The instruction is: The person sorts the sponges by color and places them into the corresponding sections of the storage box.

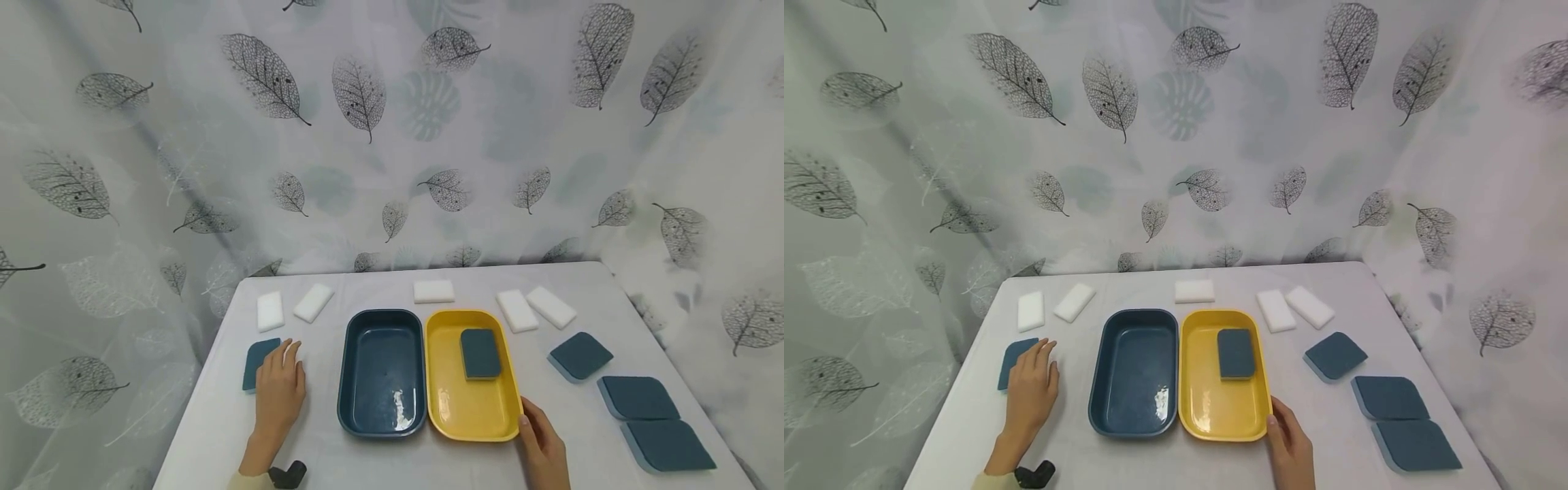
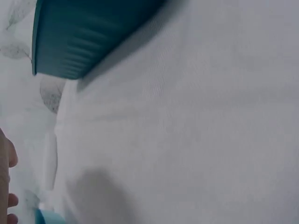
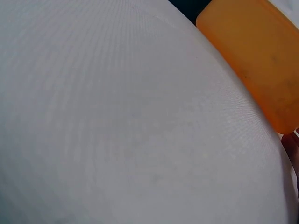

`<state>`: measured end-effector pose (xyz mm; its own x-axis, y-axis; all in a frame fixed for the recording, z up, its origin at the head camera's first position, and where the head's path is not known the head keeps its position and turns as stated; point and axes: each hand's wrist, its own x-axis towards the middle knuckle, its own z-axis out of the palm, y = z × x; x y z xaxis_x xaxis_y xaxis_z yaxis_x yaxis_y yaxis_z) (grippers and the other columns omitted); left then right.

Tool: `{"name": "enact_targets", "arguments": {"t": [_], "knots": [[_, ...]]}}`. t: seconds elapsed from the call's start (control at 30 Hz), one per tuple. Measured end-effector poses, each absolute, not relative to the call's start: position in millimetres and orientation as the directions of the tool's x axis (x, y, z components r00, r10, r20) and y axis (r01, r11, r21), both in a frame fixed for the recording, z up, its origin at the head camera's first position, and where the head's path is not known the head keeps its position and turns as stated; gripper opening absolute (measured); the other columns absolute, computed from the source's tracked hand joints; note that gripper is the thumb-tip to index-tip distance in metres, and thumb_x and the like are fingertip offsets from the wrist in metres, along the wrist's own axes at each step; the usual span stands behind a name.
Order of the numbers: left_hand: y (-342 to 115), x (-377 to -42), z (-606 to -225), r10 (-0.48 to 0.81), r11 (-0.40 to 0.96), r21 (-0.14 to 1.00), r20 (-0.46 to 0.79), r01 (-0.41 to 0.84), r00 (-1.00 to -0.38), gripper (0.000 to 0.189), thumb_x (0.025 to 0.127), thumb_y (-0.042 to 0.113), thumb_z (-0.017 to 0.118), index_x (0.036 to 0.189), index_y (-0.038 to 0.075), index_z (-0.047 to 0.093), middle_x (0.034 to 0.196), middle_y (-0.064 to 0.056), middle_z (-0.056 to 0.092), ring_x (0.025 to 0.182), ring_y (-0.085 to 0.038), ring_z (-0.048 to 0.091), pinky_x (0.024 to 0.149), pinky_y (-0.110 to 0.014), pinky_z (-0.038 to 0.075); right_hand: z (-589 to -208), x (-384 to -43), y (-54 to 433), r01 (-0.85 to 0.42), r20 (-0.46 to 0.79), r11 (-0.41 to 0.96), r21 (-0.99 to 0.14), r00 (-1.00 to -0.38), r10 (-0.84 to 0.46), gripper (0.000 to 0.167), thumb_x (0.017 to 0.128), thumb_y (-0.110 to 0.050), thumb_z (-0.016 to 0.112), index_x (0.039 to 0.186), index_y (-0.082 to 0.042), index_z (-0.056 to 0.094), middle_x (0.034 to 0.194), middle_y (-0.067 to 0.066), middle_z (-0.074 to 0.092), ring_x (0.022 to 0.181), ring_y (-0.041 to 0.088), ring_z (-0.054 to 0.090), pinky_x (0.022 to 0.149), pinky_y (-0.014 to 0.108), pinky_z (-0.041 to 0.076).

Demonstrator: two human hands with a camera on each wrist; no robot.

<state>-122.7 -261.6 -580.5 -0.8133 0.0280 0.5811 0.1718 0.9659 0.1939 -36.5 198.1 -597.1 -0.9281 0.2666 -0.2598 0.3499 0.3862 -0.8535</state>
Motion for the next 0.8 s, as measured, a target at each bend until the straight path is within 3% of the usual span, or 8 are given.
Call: {"name": "enact_targets", "arguments": {"t": [0.1,0.13,0.17,0.3,0.4,0.8], "knots": [[-270.8,-122.8,-585.8,-0.004,0.97,0.204,0.548,0.129,-0.836,0.047,0.089,0.001,0.075,0.133,-0.005,0.062,0.136,-0.03,0.062,0.121,-0.049,0.059,0.087,-0.062,0.051,-598.8,-36.9,198.5,0.339,-0.247,0.388,-0.857,-0.931,0.268,0.064,0.111,-0.051,0.04,0.155,-0.004,0.043,0.159,0.021,0.048,0.145,0.036,0.048,0.092,-0.009,0.03],[-273.8,-122.7,-587.5,-0.018,0.972,0.208,0.534,0.111,-0.845,0.048,0.089,0.002,0.075,0.135,-0.006,0.061,0.138,-0.031,0.06,0.123,-0.05,0.057,0.089,-0.063,0.05,-599.2,-36.7,198.4,0.331,-0.237,0.389,-0.86,-0.933,0.27,0.064,0.111,-0.05,0.041,0.155,-0.004,0.044,0.159,0.022,0.049,0.142,0.026,0.053,0.092,-0.009,0.03],[-276.8,-122.7,-589.0,-0.033,0.972,0.216,0.519,0.093,-0.854,0.05,0.09,0.003,0.075,0.137,-0.007,0.06,0.139,-0.032,0.058,0.125,-0.052,0.055,0.091,-0.066,0.049,-599.5,-36.5,198.1,0.328,-0.232,0.389,-0.861,-0.933,0.275,0.063,0.111,-0.05,0.041,0.154,-0.004,0.045,0.158,0.022,0.049,0.14,0.024,0.054,0.091,-0.01,0.029],[-288.2,-123.2,-594.1,-0.097,0.973,0.231,0.451,0.011,-0.887,0.061,0.092,0.011,0.073,0.144,-0.009,0.051,0.146,-0.042,0.046,0.136,-0.063,0.04,0.1,-0.078,0.039,-599.2,-35.7,197.0,0.312,-0.208,0.393,-0.865,-0.936,0.284,0.061,0.111,-0.047,0.042,0.154,-0.004,0.046,0.157,0.022,0.051,0.138,0.022,0.054,0.089,-0.011,0.027],[-296.3,-122.2,-597.4,-0.156,0.967,0.247,0.395,-0.059,-0.905,0.069,0.094,0.019,0.07,0.15,-0.009,0.044,0.15,-0.048,0.035,0.142,-0.069,0.028,0.104,-0.084,0.029,-598.5,-35.1,196.6,0.314,-0.21,0.398,-0.862,-0.936,0.284,0.06,0.111,-0.047,0.041,0.154,-0.005,0.046,0.157,0.021,0.051,0.142,0.035,0.05,0.089,-0.011,0.028],[-309.4,-120.9,-601.8,-0.255,0.941,0.285,0.238,-0.184,-0.937,0.069,0.102,0.033,0.059,0.156,-0.003,0.039,0.155,-0.051,0.02,0.146,-0.071,0.015,0.109,-0.087,0.018,-598.5,-35.7,197.1,0.327,-0.226,0.403,-0.855,-0.934,0.277,0.064,0.111,-0.05,0.04,0.155,-0.004,0.044,0.158,0.021,0.049,0.144,0.036,0.05,0.088,-0.012,0.026]]}}
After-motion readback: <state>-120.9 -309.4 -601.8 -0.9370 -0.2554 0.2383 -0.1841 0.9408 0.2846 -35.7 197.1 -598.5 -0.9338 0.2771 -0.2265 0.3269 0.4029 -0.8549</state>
